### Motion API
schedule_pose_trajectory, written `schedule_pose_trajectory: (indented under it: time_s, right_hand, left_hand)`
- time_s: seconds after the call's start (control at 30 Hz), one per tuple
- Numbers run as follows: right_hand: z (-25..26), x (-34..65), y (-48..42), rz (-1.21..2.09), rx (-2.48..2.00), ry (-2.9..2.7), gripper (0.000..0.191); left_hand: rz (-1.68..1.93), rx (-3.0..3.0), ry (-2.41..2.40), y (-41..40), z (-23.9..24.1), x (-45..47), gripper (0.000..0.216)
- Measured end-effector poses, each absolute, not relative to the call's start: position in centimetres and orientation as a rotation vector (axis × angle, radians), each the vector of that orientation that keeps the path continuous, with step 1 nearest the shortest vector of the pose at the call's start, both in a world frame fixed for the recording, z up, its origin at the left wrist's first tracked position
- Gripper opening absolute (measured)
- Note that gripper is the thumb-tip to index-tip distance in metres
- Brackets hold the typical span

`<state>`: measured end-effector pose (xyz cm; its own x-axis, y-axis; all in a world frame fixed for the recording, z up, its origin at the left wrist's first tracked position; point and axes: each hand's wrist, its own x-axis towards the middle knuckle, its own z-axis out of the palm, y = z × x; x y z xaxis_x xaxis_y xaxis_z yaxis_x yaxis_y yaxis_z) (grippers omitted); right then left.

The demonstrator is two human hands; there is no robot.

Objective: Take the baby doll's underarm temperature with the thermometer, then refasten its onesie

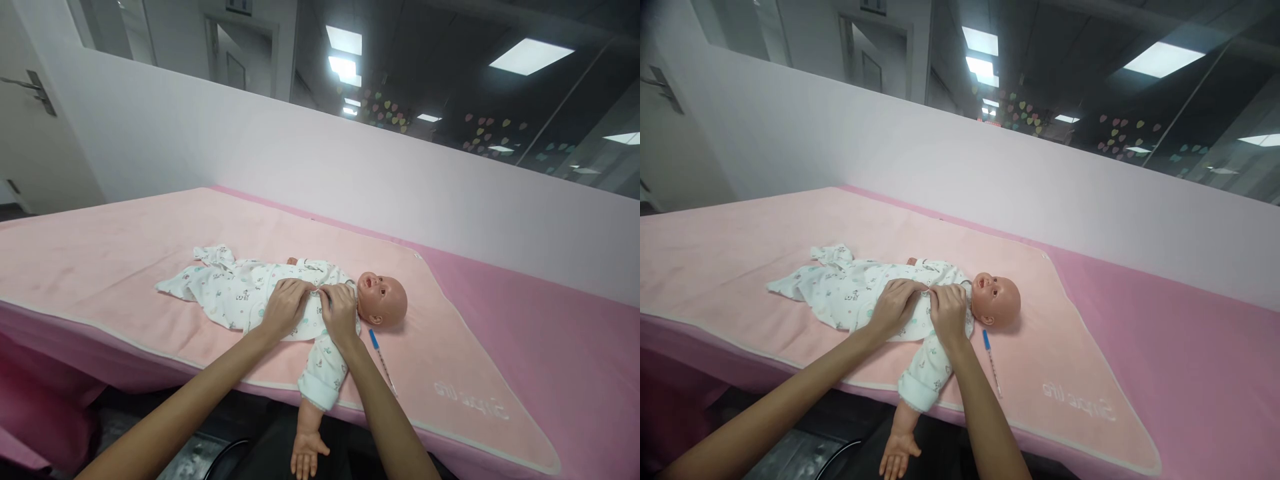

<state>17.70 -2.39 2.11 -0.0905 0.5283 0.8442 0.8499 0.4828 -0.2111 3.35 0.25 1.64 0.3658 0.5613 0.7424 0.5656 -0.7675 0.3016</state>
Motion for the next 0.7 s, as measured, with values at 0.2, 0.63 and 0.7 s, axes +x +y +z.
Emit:
schedule_pose_trajectory:
  time_s: [0.2,0.63,0.7]
  right_hand:
    - [2.1,17.68,-2.47,-0.419,-1.157,-1.749,0.014]
    - [1.96,17.82,-2.4,-0.376,-1.173,-1.743,0.015]
    - [1.99,17.8,-2.45,-0.382,-1.168,-1.741,0.016]
  left_hand:
    - [-1.399,-2.581,-1.066,0.07,1.91,3.45,0.016]
    - [-1.369,-2.408,-1.032,-0.22,1.8,3.37,0.016]
    - [-1.366,-2.423,-1.068,-0.21,1.93,3.4,0.015]
